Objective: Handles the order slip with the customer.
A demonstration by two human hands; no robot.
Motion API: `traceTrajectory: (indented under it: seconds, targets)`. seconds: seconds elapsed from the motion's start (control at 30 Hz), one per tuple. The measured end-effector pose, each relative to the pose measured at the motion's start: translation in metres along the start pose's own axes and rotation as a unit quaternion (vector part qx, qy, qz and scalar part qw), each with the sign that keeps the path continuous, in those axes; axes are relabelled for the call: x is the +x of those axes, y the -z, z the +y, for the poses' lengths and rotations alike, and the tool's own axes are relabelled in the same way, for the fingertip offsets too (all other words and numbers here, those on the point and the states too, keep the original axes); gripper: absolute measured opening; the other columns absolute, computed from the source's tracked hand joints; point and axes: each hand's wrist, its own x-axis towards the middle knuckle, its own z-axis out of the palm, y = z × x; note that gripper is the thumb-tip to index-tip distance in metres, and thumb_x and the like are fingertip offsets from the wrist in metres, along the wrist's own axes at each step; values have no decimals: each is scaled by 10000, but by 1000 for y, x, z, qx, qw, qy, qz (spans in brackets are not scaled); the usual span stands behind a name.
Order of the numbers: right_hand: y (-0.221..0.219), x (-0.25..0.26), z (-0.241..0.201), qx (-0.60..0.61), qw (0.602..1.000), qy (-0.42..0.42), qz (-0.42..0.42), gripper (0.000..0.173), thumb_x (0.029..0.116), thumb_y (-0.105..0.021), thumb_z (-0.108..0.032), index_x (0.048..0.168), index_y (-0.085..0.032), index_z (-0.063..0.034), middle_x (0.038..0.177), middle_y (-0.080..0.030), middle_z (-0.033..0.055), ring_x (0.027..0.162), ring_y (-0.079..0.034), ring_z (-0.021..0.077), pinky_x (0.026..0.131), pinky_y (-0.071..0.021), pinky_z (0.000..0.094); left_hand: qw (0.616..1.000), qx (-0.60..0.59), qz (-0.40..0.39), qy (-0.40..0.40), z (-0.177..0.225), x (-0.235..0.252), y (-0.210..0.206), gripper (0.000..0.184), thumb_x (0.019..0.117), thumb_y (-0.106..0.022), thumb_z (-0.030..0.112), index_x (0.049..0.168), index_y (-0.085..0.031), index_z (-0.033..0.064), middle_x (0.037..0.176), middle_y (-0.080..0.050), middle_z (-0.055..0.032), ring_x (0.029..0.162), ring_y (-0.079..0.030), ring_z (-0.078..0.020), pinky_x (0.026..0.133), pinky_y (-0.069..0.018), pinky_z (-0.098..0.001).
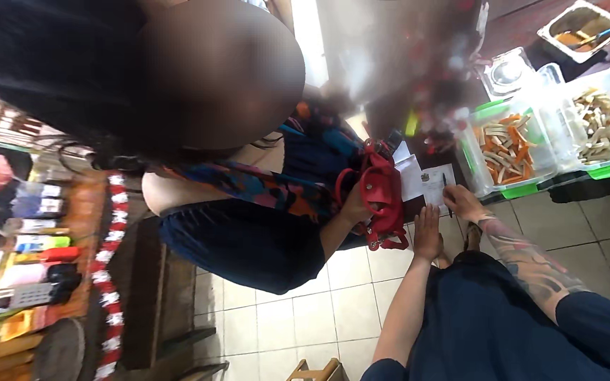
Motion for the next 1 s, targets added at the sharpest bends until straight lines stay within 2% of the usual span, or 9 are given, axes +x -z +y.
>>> traceTrajectory:
  seconds: [0.1, 0.2, 0.53, 0.63, 1.0]
  targets:
    - [-1, -1, 0, -4, 1000, 0, 1, 164, 982, -642, -209, 1128, -660, -136, 947, -665, 82, 923, -660, 259, 818, -574, 492, 1000, -4, -5, 0, 0, -1, 1, 923, 871, -681, 223, 1654, -194, 191, 1730, -104, -33, 1592, -63, -222, 1274, -104, -527]
    - [-3, -1, 3, 11, 1000, 9, 9, 182, 977, -642, -196, 1140, -660, -117, 945, -675, 96, 930, -665, 279, 825, -571, 520, 1000, -11, -4, 2, 1, 0, 1, 942, 862, -702, 216, 1654, -193, 186, 1728, -115, -45, 1591, -79, -238, 1270, -117, -548]
    - [-2, 1, 2, 6, 1000, -4, -4, 182, 982, -646, -221, 1135, -660, -123, 955, -669, 89, 944, -662, 268, 850, -569, 504, 1000, -8, -16, 1, -1, 0, 3, 944, 866, -685, 225, 1657, -172, 180, 1728, -110, -52, 1591, -70, -241, 1273, -95, -531]
    - [-6, 4, 6, 2, 1000, -8, -4, 168, 981, -636, -236, 1114, -664, -137, 921, -668, 73, 912, -667, 253, 817, -574, 496, 1000, -10, -14, -1, -1, 0, 3, 939, 861, -687, 226, 1655, -187, 174, 1724, -132, -59, 1589, -91, -247, 1272, -99, -533]
    - [-7, 6, 6, 10, 999, -22, -21, 215, 993, -617, -263, 1153, -665, -128, 986, -679, 96, 985, -663, 271, 884, -562, 492, 1000, -1, -14, -6, -1, -1, 5, 932, 860, -679, 229, 1653, -193, 162, 1723, -137, -66, 1587, -106, -256, 1271, -108, -523]
